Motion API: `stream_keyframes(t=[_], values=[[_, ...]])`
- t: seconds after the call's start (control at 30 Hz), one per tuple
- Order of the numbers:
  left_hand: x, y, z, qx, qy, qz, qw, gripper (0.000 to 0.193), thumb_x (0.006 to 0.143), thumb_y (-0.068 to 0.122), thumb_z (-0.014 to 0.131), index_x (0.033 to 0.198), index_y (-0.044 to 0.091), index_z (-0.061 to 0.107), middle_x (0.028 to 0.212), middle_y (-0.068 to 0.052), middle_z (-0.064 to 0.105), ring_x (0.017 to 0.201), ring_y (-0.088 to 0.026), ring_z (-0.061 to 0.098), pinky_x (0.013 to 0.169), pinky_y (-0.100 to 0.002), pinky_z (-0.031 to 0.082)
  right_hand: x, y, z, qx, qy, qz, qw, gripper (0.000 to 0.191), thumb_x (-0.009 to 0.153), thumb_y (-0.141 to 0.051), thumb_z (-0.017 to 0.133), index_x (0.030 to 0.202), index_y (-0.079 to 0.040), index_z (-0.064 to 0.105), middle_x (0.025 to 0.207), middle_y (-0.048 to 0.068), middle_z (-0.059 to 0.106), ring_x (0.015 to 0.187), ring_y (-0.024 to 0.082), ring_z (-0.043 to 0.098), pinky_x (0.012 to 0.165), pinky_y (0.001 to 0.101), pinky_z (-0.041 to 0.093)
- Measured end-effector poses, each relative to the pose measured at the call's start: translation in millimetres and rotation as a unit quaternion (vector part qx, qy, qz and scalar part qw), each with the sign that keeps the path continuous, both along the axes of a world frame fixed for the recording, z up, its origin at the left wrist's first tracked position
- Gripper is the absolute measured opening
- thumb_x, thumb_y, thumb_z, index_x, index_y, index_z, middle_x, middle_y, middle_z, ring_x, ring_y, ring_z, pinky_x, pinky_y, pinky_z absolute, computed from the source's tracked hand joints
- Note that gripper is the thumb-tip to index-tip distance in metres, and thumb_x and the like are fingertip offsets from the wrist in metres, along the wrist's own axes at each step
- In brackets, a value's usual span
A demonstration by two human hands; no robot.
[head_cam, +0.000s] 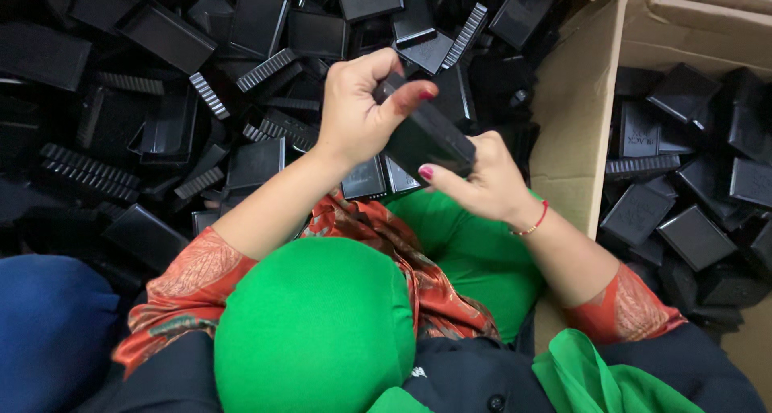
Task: The person sits on the floor and repeatedly picks up small black plastic cases from a large pile. They open and close each case, turn it over to inspect both sides, and then place it back into the pile. The action is repeated continuously throughout the clip.
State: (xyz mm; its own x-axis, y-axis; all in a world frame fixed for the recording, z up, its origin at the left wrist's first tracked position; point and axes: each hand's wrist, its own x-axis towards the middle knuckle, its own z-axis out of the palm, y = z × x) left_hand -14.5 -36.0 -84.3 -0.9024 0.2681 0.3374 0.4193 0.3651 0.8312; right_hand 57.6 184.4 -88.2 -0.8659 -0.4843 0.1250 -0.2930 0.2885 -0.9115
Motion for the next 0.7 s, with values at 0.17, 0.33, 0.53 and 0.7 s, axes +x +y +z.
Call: stream_keyframes(t=[0.17, 0.33, 0.53, 0.7], values=[[-21.6, -4.4, -2.1, 0.307, -0.129, -0.128, 0.934, 0.06, 0.104, 0.063, 0.055, 0.103, 0.003, 0.063, 0.089, 0.001, 0.066, 0.082, -0.008, 0.061, 0.075, -0.023, 0.05, -2.9, 11.7, 3.1, -0.308, -0.016, -0.092, 0.947, 0.052, 0.105, -0.041, 0.058, 0.138, -0.002, 0.053, 0.118, 0.017, 0.066, 0.099, 0.024, 0.071, 0.068, 0.0318, 0.062], [-73.0, -64.4, -30.5, 0.16, -0.085, 0.037, 0.983, 0.038, 0.108, 0.04, 0.057, 0.1, 0.005, 0.068, 0.085, 0.001, 0.068, 0.076, -0.006, 0.063, 0.07, -0.023, 0.051, -15.0, 33.1, 7.0, -0.518, 0.042, -0.153, 0.841, 0.082, 0.104, -0.062, 0.05, 0.159, -0.006, 0.031, 0.15, 0.018, 0.052, 0.114, 0.027, 0.069, 0.074, 0.033, 0.061], [-92.5, -155.3, -103.7, -0.323, 0.081, 0.192, 0.923, 0.045, 0.085, 0.035, 0.091, 0.111, 0.005, 0.07, 0.107, -0.019, 0.069, 0.092, -0.036, 0.066, 0.072, -0.044, 0.054, -5.2, 23.7, -4.9, -0.318, 0.063, -0.132, 0.937, 0.052, 0.113, -0.04, 0.057, 0.14, 0.004, 0.056, 0.123, 0.018, 0.067, 0.096, 0.021, 0.069, 0.076, 0.0299, 0.059], [-86.1, -166.9, -142.6, -0.553, -0.038, 0.159, 0.817, 0.047, 0.068, 0.02, 0.083, 0.111, 0.007, 0.07, 0.115, -0.02, 0.068, 0.099, -0.041, 0.068, 0.081, -0.051, 0.056, -3.7, 22.9, -1.8, -0.25, -0.006, -0.155, 0.956, 0.026, 0.111, -0.013, 0.061, 0.129, 0.006, 0.064, 0.108, 0.016, 0.073, 0.087, 0.014, 0.069, 0.083, 0.0272, 0.06]])
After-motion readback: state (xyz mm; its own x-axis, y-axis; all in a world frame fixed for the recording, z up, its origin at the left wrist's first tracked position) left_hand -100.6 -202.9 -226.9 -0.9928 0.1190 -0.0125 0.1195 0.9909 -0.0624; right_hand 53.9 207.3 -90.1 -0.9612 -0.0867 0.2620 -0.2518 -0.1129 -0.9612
